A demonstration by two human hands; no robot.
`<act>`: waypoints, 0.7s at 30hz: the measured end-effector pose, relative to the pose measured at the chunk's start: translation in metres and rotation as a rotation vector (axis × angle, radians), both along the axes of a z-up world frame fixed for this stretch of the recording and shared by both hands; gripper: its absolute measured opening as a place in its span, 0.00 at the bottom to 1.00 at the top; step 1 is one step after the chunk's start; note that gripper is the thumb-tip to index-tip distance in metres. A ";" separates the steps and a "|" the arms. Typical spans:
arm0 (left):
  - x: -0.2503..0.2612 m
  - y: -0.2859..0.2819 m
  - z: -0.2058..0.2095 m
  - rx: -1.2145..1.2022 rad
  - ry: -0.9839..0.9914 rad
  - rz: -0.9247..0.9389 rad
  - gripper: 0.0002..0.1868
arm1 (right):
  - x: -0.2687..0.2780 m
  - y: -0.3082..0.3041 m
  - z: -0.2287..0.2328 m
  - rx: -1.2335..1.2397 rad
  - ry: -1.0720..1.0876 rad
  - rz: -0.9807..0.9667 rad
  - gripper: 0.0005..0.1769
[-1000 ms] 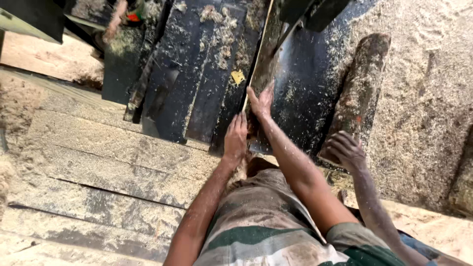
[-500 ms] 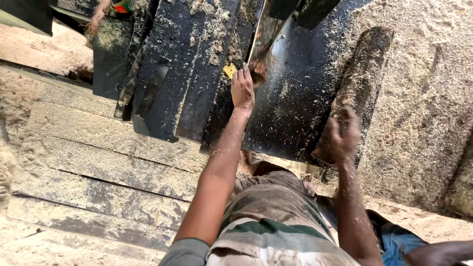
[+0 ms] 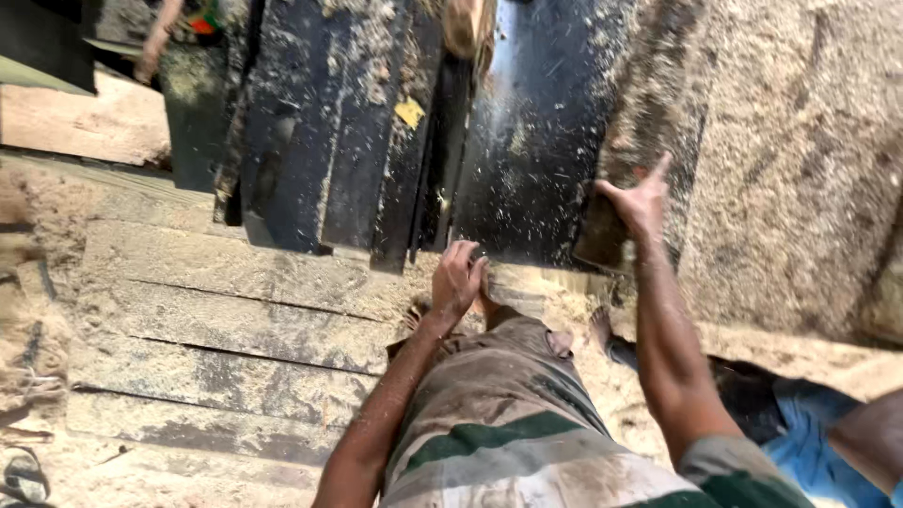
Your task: The person feeds logs into a vertical saw machine by hand to cut them into planks, while another person assists by holding and removing the cut wood.
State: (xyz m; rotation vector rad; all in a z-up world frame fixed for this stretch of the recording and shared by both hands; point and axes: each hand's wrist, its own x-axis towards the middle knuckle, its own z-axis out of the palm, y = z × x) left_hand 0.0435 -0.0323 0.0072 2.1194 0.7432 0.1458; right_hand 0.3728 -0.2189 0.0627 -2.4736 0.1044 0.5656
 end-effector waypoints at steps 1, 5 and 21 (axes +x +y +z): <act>0.002 -0.001 0.006 -0.065 0.063 -0.050 0.25 | -0.016 0.006 0.006 0.031 -0.013 0.004 0.87; 0.015 -0.004 0.025 -0.413 0.299 -0.172 0.52 | -0.102 0.033 -0.001 -0.026 0.001 0.010 0.87; -0.139 -0.038 -0.041 -1.095 0.044 -0.044 0.53 | -0.320 0.025 -0.033 0.424 0.514 0.085 0.72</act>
